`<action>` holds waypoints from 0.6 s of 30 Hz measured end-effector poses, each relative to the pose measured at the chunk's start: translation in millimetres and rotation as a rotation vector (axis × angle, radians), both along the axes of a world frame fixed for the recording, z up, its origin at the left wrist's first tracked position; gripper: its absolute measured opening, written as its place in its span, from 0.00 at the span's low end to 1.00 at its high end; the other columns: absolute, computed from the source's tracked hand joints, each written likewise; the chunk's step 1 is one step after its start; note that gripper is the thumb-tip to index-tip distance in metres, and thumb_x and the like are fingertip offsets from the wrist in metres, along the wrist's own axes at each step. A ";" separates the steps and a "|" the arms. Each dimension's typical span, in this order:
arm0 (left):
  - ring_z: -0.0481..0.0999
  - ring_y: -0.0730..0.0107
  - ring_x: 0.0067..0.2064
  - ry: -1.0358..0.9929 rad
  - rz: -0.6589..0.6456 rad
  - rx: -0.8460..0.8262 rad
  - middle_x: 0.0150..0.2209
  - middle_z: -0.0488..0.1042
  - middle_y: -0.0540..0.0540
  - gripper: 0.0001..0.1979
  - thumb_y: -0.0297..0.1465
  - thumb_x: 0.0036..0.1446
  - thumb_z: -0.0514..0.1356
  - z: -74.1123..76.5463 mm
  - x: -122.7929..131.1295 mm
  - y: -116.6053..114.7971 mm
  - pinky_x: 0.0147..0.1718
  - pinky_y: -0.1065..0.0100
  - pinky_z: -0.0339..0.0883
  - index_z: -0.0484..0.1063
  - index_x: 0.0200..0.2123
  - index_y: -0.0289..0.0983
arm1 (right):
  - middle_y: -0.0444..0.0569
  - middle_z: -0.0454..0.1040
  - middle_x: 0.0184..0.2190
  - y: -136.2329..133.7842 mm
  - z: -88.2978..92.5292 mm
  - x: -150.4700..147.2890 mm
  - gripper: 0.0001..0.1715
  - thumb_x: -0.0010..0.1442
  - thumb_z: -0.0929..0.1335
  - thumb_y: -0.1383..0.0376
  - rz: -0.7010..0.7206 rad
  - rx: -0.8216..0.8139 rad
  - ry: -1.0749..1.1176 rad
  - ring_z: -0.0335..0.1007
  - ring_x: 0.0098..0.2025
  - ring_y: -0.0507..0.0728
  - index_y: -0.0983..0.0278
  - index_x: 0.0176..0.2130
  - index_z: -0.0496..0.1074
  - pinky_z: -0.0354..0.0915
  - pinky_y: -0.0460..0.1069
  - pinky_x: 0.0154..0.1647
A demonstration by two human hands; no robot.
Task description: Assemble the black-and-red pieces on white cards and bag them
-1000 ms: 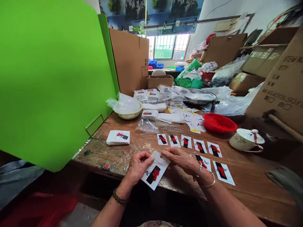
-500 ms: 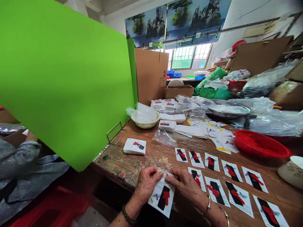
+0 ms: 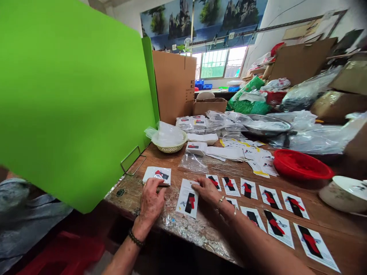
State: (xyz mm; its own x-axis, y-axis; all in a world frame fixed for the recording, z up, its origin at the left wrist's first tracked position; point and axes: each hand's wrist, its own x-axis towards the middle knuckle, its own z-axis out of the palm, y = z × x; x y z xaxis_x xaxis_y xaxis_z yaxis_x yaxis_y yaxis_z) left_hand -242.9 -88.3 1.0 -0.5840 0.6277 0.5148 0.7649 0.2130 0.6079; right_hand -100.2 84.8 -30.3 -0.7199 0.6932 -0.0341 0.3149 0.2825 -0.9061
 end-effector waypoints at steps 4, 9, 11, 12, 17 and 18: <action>0.75 0.61 0.43 0.055 -0.101 -0.006 0.39 0.75 0.44 0.10 0.26 0.54 0.57 -6.0 15.1 5.3 0.45 0.59 0.70 0.75 0.39 0.39 | 0.46 0.73 0.25 10.0 5.3 -21.0 0.10 0.50 0.64 0.69 -0.080 0.107 -0.051 0.68 0.31 0.55 0.66 0.31 0.75 0.63 0.48 0.36; 0.76 0.60 0.43 0.139 -0.164 0.094 0.40 0.76 0.44 0.08 0.31 0.56 0.58 -29.1 34.7 15.6 0.42 0.60 0.72 0.76 0.38 0.40 | 0.55 0.75 0.48 26.2 14.2 -7.8 0.24 0.55 0.64 0.71 -0.133 0.397 -0.101 0.69 0.51 0.59 0.66 0.52 0.73 0.61 0.50 0.53; 0.77 0.60 0.42 0.158 -0.183 0.125 0.40 0.76 0.45 0.08 0.32 0.56 0.59 -37.9 40.1 20.1 0.40 0.61 0.73 0.77 0.37 0.41 | 0.54 0.74 0.49 42.3 18.4 11.5 0.22 0.58 0.63 0.70 -0.137 0.526 -0.193 0.68 0.52 0.58 0.65 0.52 0.73 0.60 0.48 0.54; 0.78 0.61 0.42 0.161 -0.198 0.131 0.40 0.77 0.45 0.08 0.33 0.56 0.59 -41.3 43.4 22.3 0.39 0.62 0.74 0.77 0.37 0.41 | 0.52 0.74 0.49 52.6 20.8 22.3 0.21 0.59 0.63 0.70 -0.155 0.568 -0.261 0.69 0.51 0.57 0.64 0.51 0.73 0.60 0.46 0.53; 0.78 0.61 0.42 0.110 -0.226 0.163 0.40 0.77 0.44 0.10 0.37 0.59 0.57 -53.7 66.8 34.3 0.41 0.63 0.74 0.79 0.34 0.42 | 0.56 0.73 0.49 115.4 30.5 57.1 0.21 0.60 0.60 0.74 -0.311 0.673 -0.510 0.65 0.52 0.60 0.66 0.49 0.75 0.57 0.48 0.52; 0.77 0.60 0.42 0.097 -0.223 0.181 0.39 0.77 0.43 0.12 0.38 0.60 0.56 -56.0 71.0 37.4 0.41 0.63 0.74 0.79 0.34 0.42 | 0.57 0.73 0.49 127.3 31.3 56.6 0.21 0.60 0.60 0.74 -0.317 0.683 -0.520 0.63 0.52 0.61 0.67 0.49 0.75 0.56 0.49 0.53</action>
State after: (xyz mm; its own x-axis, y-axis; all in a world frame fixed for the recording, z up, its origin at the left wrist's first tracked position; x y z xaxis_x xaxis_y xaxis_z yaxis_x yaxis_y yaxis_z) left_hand -171.9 -50.8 -55.0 -0.3851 0.6281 0.6762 0.8368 -0.0715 0.5429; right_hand -43.6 212.1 0.9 -0.5010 0.8444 0.1897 0.7908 0.5357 -0.2961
